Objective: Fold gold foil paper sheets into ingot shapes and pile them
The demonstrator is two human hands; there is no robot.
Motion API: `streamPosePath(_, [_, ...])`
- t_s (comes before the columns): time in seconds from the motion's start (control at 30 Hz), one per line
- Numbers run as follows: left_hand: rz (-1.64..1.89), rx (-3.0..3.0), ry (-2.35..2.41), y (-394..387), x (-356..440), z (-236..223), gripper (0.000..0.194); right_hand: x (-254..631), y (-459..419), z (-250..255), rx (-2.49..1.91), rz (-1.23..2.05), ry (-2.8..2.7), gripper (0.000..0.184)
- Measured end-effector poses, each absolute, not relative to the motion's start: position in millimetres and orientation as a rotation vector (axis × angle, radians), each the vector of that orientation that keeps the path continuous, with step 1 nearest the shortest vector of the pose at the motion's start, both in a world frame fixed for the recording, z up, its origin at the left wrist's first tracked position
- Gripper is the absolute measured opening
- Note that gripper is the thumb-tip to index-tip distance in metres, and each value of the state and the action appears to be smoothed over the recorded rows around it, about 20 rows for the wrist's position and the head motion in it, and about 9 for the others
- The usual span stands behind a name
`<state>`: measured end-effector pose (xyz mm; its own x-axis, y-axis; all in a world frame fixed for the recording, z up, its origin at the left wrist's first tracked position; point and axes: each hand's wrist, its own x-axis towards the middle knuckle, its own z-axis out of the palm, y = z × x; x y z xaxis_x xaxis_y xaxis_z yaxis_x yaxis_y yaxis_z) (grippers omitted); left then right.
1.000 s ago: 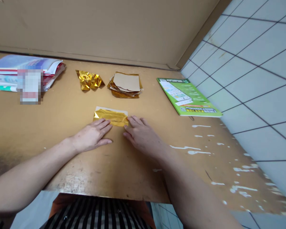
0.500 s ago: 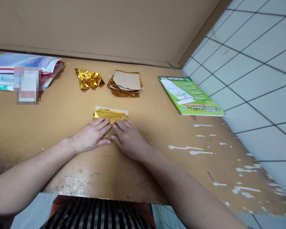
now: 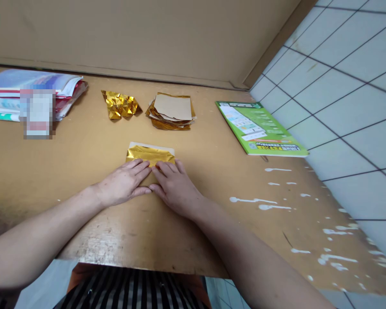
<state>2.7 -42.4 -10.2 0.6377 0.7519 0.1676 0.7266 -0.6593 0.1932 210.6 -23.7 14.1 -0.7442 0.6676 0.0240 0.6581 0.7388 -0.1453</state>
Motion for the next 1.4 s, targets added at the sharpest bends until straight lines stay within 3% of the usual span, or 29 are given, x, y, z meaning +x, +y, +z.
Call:
streamPosePath(0.77, [0.348,2.703,1.327,-42.6,-7.5,-3.5,0.062,225.6,-20.3,37.5,-1.279,0.124,-2.977,0.036])
streamPosePath(1.4, [0.340,2.630,1.365,-38.2,-26.9,10.8,0.046,234.2,-15.2,58.3,-1.510,0.196,-3.036,0.032])
